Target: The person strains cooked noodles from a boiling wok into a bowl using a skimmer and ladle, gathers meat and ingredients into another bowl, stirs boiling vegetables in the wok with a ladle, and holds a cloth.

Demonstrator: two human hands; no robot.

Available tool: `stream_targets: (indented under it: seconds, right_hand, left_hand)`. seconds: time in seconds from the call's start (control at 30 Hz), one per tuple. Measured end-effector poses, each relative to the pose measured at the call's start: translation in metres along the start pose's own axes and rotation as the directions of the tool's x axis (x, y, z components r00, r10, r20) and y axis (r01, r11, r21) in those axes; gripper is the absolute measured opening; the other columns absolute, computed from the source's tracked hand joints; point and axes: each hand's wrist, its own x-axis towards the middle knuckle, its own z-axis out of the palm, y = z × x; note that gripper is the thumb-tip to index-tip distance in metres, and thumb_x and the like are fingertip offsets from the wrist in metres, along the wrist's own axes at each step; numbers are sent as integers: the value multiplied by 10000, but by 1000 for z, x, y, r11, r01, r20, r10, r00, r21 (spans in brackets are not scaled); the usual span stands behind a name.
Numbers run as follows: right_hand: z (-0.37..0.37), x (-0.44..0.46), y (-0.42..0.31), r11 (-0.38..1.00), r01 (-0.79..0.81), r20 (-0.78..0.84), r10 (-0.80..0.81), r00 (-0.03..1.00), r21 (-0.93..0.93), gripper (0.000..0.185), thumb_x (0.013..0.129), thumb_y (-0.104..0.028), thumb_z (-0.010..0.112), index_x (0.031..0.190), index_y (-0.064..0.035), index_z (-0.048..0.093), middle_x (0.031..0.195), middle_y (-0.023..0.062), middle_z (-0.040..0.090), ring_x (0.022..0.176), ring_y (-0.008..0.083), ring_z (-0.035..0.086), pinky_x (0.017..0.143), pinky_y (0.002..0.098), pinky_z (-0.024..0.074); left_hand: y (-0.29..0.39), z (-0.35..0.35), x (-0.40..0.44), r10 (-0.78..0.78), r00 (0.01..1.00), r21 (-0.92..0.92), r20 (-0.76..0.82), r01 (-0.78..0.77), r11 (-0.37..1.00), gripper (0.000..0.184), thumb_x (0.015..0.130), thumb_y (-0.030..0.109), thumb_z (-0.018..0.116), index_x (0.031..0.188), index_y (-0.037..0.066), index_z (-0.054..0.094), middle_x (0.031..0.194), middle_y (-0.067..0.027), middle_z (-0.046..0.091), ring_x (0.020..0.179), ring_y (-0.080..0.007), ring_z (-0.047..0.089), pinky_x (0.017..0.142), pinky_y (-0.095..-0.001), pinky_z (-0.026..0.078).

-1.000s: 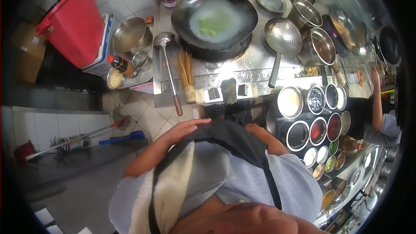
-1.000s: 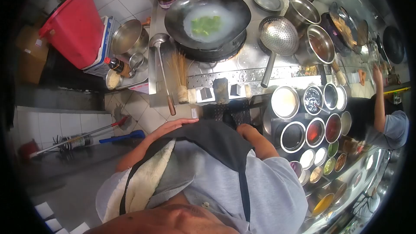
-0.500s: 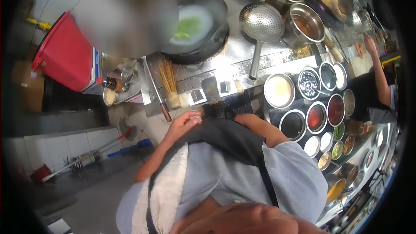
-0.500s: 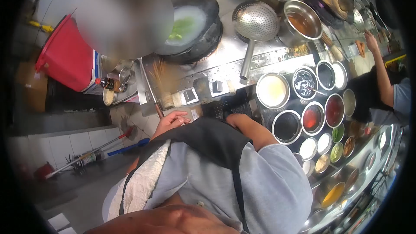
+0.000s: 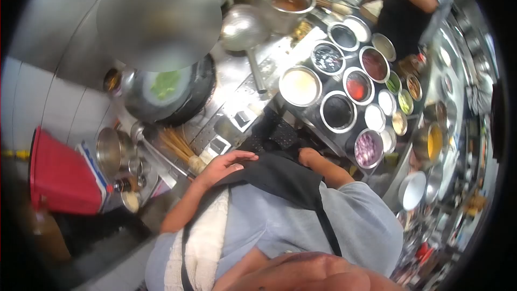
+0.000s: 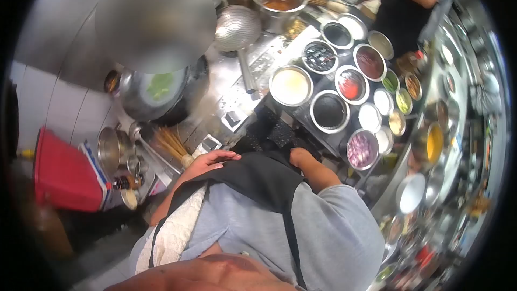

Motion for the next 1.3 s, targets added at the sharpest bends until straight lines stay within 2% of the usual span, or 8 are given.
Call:
stream_targets:
  seconds: [0.17,0.2,0.23,0.37,0.6,0.8,0.87,1.3]
  right_hand:
    - [115,-97,65,975,213,-24,-212,977,70,113,676,-159,671,570,-123,685,694,126,685,761,315,702,668,404,565]
    - [112,-123,42,1000,-3,-33,3,999,3,203,704,-187,718,878,-117,796,1074,164,730,1043,349,692,875,431,572]
    - [80,-161,12,966,-243,-10,245,970,87,93,705,-158,677,715,-101,750,816,177,709,858,339,711,749,416,579]
    - [140,-164,6,855,-435,216,386,897,281,239,750,-179,682,938,-66,776,1073,175,728,1009,346,703,844,439,570]
    - [69,-238,-58,521,-617,74,726,683,590,243,768,-153,692,975,-52,770,1111,190,718,1049,347,696,872,438,563]
    - [95,-256,-18,405,-653,275,673,687,640,301,841,-255,627,998,-39,764,1107,213,710,1053,364,691,878,459,553]
    - [111,-249,13,638,-561,154,578,802,527,349,867,-313,590,990,-39,767,1077,212,717,1011,369,702,877,464,552]
    - [140,-288,82,692,-546,293,461,838,473,414,872,-336,582,1215,-146,714,1300,150,653,1199,340,626,1002,444,494]
  left_hand:
    - [25,8,34,-95,931,125,352,54,991,445,946,28,591,1388,6,548,1408,-116,584,1351,-224,510,1151,-354,369]
    - [25,11,41,-101,911,152,399,43,987,456,944,52,601,1394,2,543,1418,-118,579,1357,-226,505,1153,-355,364]
    - [26,14,47,-107,890,178,444,29,984,470,942,75,612,1400,-1,538,1428,-119,573,1362,-227,500,1156,-356,358]
    - [19,28,66,-159,809,166,565,77,983,527,934,169,630,1401,-48,519,1445,-166,550,1376,-266,486,1174,-375,325]
    - [40,75,96,-268,692,336,670,40,941,542,936,224,623,1398,-42,524,1458,-174,535,1399,-268,457,1179,-372,301]
    - [36,127,118,-253,668,313,699,33,949,527,945,228,609,1405,-18,534,1447,-142,550,1387,-253,469,1167,-367,313]
    - [43,154,130,-263,662,367,702,-21,930,524,948,226,606,1408,-16,532,1448,-135,551,1383,-247,473,1163,-366,319]
    - [22,250,172,-285,586,406,759,-84,910,489,983,189,589,1425,-4,508,1447,-132,552,1366,-245,492,1161,-379,345]
